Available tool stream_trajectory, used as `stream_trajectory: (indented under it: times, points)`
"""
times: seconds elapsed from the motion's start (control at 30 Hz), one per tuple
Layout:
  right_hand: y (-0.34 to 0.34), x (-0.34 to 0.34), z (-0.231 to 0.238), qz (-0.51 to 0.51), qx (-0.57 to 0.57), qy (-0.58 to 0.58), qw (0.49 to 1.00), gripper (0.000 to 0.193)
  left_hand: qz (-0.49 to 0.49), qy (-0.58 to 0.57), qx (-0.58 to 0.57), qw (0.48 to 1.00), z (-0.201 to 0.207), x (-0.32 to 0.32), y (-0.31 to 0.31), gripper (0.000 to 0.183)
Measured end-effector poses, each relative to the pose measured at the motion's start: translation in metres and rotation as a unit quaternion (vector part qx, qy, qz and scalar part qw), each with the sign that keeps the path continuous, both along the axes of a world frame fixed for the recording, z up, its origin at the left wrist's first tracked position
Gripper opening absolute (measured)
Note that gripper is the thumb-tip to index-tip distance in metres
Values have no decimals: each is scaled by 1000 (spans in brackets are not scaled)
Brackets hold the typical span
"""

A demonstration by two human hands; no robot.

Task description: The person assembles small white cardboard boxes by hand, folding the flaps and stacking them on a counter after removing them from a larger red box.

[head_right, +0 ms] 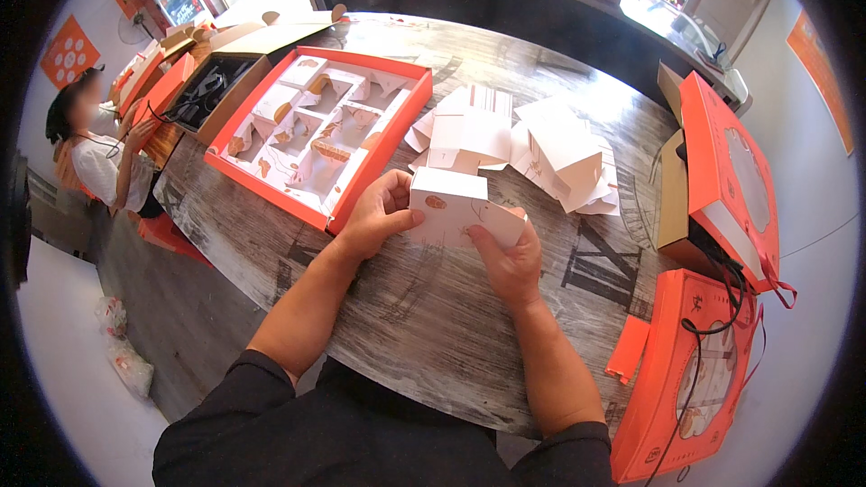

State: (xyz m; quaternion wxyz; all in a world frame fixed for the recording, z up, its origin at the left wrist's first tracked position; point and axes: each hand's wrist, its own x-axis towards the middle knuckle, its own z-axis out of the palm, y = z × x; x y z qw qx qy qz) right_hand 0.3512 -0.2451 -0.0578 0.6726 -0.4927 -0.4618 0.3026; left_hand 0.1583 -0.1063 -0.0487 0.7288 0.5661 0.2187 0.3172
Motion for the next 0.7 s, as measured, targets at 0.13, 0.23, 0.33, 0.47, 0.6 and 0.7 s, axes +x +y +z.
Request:
stream_trajectory:
  times: [0.13,0.23,0.33,0.47,0.6,0.7]
  points:
    - [0,1,2,6,-15,21,1000,17,-14,-52,-16,998,-6,-4,5,36]
    - [1,4,6,-3,-23,77,997,21,-12,-119,-73,990,2,-6,5,46]
    - [2,5,5,-11,-5,137,990,27,-2,-85,-55,995,-1,-8,6,55]
    - [3,5,1,-17,-7,189,982,31,32,-142,-196,970,6,2,-1,53]
    - [0,3,0,5,-21,129,991,33,74,-169,-289,939,-14,4,2,60]
    - [-3,-4,8,-17,-16,114,993,33,50,-234,-316,918,-3,9,-6,62]
